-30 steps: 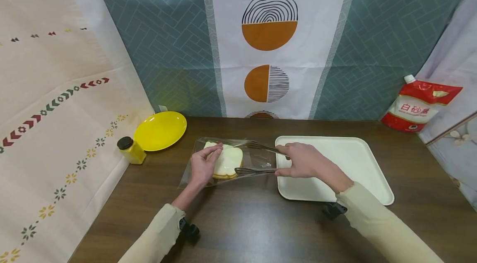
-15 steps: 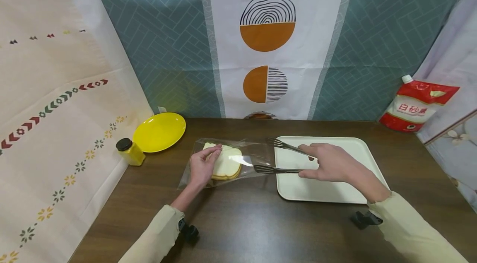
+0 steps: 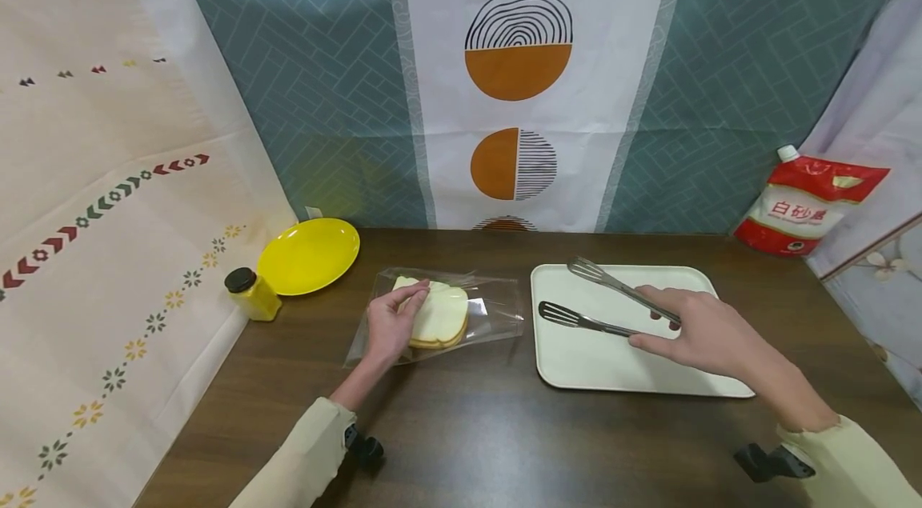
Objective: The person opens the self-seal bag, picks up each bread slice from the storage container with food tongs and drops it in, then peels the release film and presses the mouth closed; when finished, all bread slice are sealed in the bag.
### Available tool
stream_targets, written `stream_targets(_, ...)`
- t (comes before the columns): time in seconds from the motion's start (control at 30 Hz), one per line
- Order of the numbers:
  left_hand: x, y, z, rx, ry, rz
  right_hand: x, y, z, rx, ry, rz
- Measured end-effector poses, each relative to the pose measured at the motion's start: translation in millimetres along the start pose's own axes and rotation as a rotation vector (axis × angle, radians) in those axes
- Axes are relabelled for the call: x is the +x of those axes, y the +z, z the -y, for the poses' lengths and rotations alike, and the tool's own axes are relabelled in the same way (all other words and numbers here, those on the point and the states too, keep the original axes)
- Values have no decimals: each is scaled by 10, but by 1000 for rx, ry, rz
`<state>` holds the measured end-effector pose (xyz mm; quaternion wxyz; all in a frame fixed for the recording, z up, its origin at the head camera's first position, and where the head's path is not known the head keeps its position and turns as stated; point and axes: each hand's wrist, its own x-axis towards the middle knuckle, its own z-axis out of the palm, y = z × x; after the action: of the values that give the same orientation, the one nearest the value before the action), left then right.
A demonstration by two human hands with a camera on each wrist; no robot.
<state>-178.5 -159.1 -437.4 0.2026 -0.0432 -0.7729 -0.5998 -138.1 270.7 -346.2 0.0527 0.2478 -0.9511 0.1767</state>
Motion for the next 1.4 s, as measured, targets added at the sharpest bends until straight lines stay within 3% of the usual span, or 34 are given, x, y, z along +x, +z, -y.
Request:
stream_targets(0.23,-11,-4,11,6,37,-5,-357,-1,-247,-39,83,-165)
stream_targets(0.43,-13,0,22,25,93,-17,-703,19,-464,-5,280,-245)
stream_targets(0.67,-11,-16,19,-4,39,1,-1069,91,-687,-44,481,-305)
stream_targets(0.8,-5,-16,17,-5,28,9,-1212,100,-774,-77,589,-310)
stream_targets(1.07,0,-29,17,-7,21,4,-1369,146,-891,-92,733,-330)
stream_targets(1.4,13,-40,4,-1,1,2,-1481,243,-1018,-141,840,-311)
